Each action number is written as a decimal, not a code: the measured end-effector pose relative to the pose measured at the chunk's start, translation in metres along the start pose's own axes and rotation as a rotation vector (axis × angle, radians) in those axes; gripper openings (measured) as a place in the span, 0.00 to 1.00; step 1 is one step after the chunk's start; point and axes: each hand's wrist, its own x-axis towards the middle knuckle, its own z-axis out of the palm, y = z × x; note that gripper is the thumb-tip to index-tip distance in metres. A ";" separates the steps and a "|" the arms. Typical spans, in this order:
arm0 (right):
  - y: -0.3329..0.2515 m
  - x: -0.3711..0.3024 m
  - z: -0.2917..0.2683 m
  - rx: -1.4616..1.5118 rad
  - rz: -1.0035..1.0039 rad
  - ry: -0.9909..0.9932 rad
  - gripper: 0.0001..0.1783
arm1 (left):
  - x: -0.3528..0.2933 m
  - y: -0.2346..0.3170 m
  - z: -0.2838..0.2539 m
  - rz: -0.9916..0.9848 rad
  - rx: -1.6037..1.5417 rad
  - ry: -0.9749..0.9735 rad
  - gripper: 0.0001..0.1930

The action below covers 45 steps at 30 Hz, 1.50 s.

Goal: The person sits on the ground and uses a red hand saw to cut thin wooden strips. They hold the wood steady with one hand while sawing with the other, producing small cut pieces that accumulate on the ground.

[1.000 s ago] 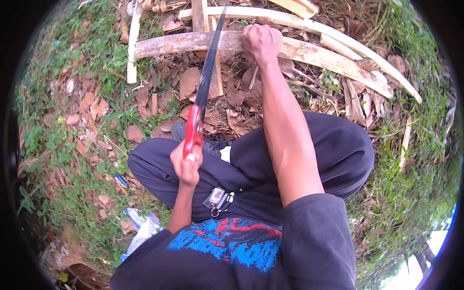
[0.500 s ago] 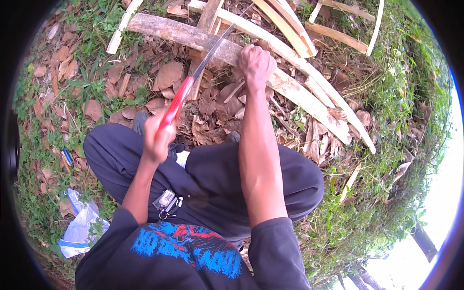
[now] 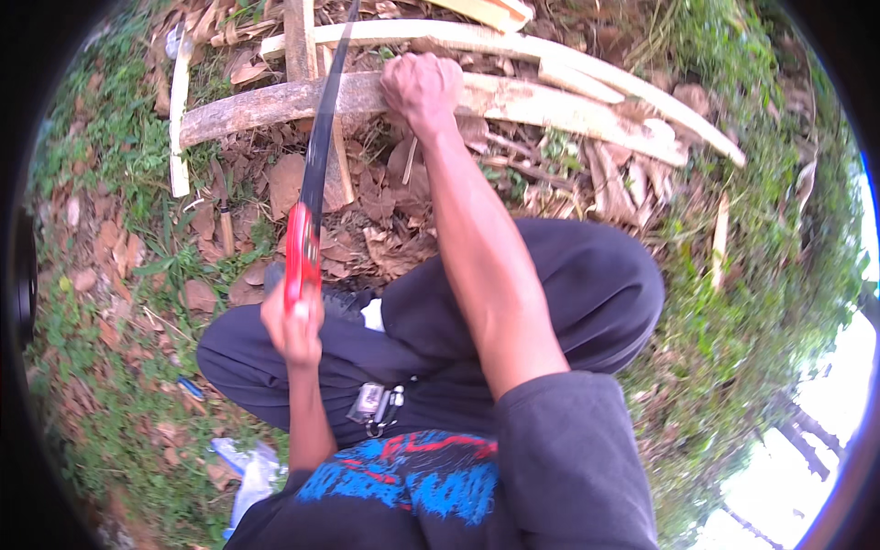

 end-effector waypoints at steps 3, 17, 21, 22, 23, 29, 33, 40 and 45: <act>0.006 0.000 -0.009 0.049 -0.029 0.054 0.19 | 0.021 -0.031 -0.004 0.491 0.546 0.099 0.19; 0.003 -0.003 -0.010 0.232 0.160 -0.137 0.18 | -0.053 0.019 0.009 -0.035 -0.037 -0.020 0.20; 0.007 -0.001 0.028 0.562 0.103 -0.073 0.18 | 0.047 -0.022 0.015 0.038 -0.140 -0.079 0.13; 0.047 0.013 0.077 1.128 -0.103 0.020 0.17 | 0.033 -0.024 0.027 0.081 -0.069 -0.105 0.15; 0.043 0.012 0.079 1.121 -0.137 0.090 0.15 | -0.005 -0.024 0.019 0.121 0.008 -0.057 0.17; 0.014 -0.005 0.024 0.921 -0.032 0.039 0.12 | 0.023 -0.016 0.029 0.234 0.315 0.062 0.10; 0.021 0.000 0.028 0.648 -0.038 0.223 0.12 | -0.015 -0.014 0.022 -0.003 0.052 0.059 0.16; 0.030 0.004 0.069 2.266 -0.245 0.200 0.16 | 0.043 -0.023 0.035 0.105 0.118 -0.073 0.10; 0.022 -0.002 0.031 0.559 -0.101 0.429 0.11 | -0.007 -0.011 0.021 0.117 0.147 -0.055 0.18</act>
